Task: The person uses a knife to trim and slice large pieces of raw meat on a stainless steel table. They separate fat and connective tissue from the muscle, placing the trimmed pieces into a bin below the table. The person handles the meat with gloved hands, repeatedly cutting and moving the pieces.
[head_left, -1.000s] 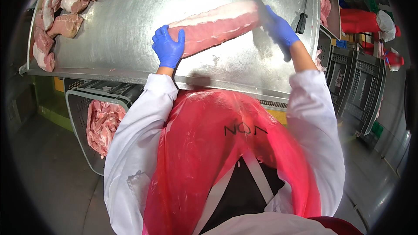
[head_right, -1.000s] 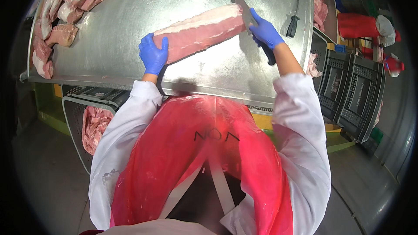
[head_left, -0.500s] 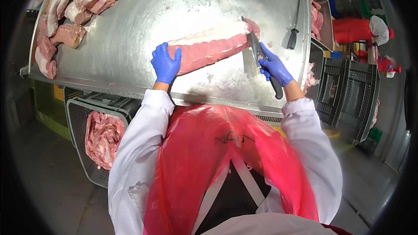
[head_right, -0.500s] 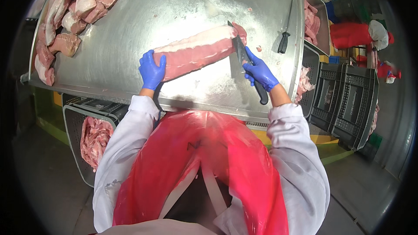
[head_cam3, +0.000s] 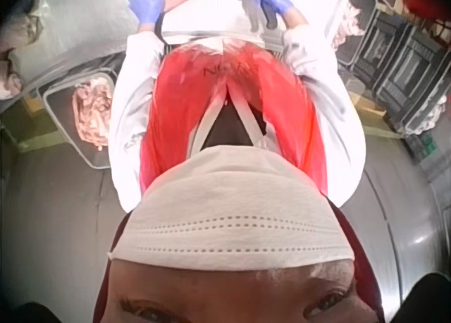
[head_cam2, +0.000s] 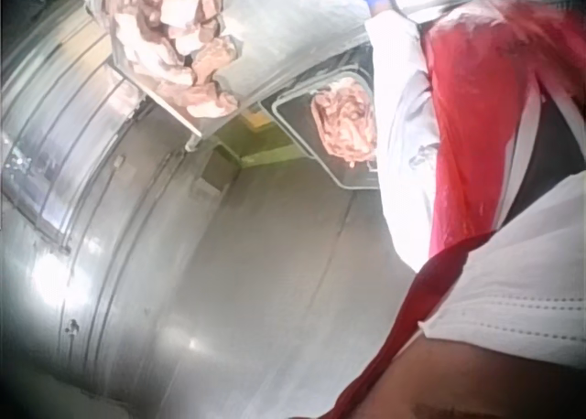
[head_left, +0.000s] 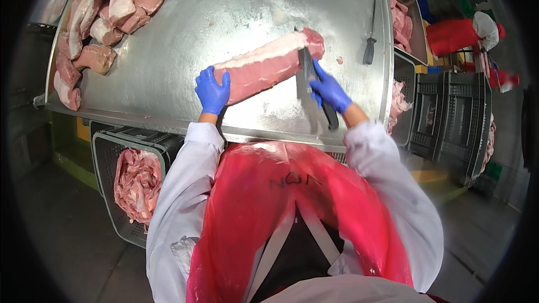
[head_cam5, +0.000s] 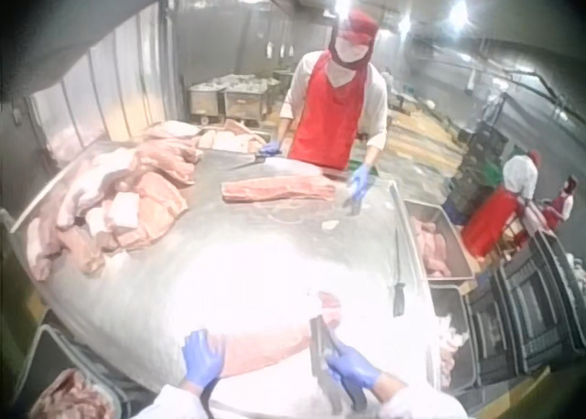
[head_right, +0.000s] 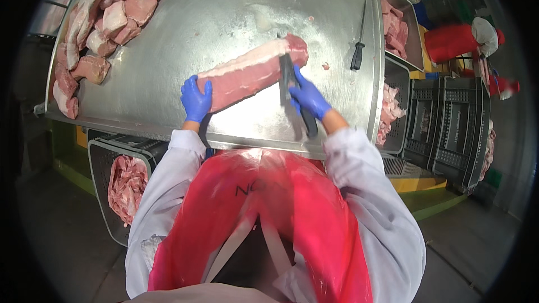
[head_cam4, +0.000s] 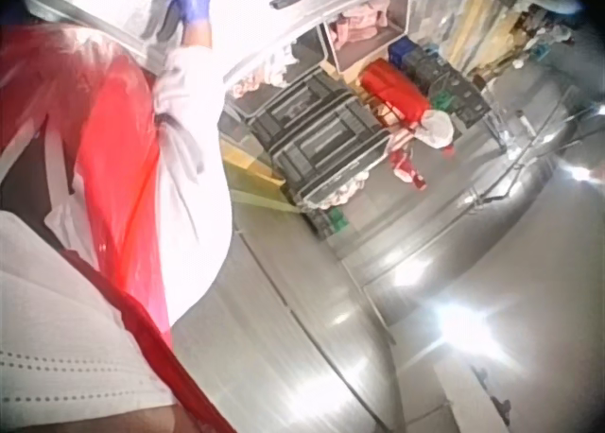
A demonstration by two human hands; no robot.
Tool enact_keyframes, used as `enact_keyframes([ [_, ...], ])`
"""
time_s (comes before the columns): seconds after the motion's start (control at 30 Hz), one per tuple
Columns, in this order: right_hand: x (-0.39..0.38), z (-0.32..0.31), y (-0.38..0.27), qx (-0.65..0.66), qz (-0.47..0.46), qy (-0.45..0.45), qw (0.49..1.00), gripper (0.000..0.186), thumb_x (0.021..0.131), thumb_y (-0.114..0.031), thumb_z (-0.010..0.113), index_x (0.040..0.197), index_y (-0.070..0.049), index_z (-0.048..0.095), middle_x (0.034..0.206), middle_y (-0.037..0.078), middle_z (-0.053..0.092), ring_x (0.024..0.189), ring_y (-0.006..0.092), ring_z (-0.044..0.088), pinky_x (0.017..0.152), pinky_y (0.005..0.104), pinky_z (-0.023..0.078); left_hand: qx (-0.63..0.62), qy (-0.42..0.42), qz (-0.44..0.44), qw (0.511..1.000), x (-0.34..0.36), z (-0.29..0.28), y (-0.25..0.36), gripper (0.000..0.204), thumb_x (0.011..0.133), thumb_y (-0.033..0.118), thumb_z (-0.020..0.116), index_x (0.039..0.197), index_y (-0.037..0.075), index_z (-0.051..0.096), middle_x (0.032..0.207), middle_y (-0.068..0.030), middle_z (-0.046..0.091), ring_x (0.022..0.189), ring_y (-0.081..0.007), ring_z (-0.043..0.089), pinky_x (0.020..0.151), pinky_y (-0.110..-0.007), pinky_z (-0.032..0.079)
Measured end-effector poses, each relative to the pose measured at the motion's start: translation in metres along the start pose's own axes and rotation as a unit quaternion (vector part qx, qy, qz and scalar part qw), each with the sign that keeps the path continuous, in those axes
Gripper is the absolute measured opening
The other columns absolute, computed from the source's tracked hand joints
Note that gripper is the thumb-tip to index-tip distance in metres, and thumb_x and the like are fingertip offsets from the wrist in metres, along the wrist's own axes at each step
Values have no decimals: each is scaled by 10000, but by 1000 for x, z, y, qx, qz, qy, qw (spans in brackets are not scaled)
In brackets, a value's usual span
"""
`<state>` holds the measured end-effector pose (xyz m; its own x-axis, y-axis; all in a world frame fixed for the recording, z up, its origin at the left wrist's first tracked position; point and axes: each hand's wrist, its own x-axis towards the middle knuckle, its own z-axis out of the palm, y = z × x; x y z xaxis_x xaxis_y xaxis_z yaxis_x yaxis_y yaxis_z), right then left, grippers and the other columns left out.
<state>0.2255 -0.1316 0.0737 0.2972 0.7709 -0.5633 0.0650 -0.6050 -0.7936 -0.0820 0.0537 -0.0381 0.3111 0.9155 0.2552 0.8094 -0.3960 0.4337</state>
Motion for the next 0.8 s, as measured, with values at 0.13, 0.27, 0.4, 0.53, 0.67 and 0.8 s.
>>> enact_keyframes([
  [0.13, -92, -14, 2, 60, 90, -49, 993, 714, 1009, -161, 583, 1614, -230, 208, 789, 39, 602, 517, 86, 509, 438, 268, 458, 48, -135, -58, 988, -18, -22, 13, 578, 902, 485, 611, 1257, 29, 574, 1133, -200, 607, 1068, -396, 569, 871, -559, 459],
  [0.27, -130, -57, 27, 77, 57, 3, 995, 743, 996, -96, 580, 1614, -272, 206, 818, 38, 625, 506, 85, 530, 415, 259, 443, 211, -193, 78, 955, 3, -51, 91, 502, 888, 447, 588, 1131, 9, 615, 1092, -235, 625, 1020, -413, 587, 835, -551, 470],
  [0.4, -98, -67, 44, 168, -26, 68, 983, 815, 968, -14, 546, 1623, -282, 143, 862, 30, 595, 541, 93, 552, 436, 254, 472, -84, -185, 194, 960, 47, 19, 190, 494, 872, 439, 599, 1049, -22, 617, 1036, -242, 637, 970, -407, 602, 829, -507, 489],
  [0.53, -100, -55, 42, 156, -56, 103, 981, 832, 958, 4, 526, 1625, -284, 122, 854, 32, 611, 564, 101, 553, 462, 278, 481, -52, -259, 145, 953, 82, 64, 241, 475, 885, 410, 596, 1102, -12, 619, 1054, -249, 667, 993, -402, 647, 858, -480, 522],
  [0.67, -91, -39, 73, 172, -52, 114, 977, 850, 940, 5, 526, 1627, -284, 115, 855, 45, 603, 560, 107, 557, 447, 275, 477, -39, -360, 128, 923, 106, 72, 235, 499, 854, 335, 612, 1248, 30, 594, 1131, -234, 683, 1013, -380, 681, 882, -457, 541],
  [0.8, -78, -49, 113, 123, -77, 162, 976, 803, 987, -80, 542, 1626, -275, 96, 826, 81, 657, 585, 131, 612, 497, 303, 515, -57, -327, 282, 900, 102, 57, 246, 586, 821, 378, 629, 1341, 122, 548, 1032, -210, 690, 983, -400, 669, 872, -464, 541],
])
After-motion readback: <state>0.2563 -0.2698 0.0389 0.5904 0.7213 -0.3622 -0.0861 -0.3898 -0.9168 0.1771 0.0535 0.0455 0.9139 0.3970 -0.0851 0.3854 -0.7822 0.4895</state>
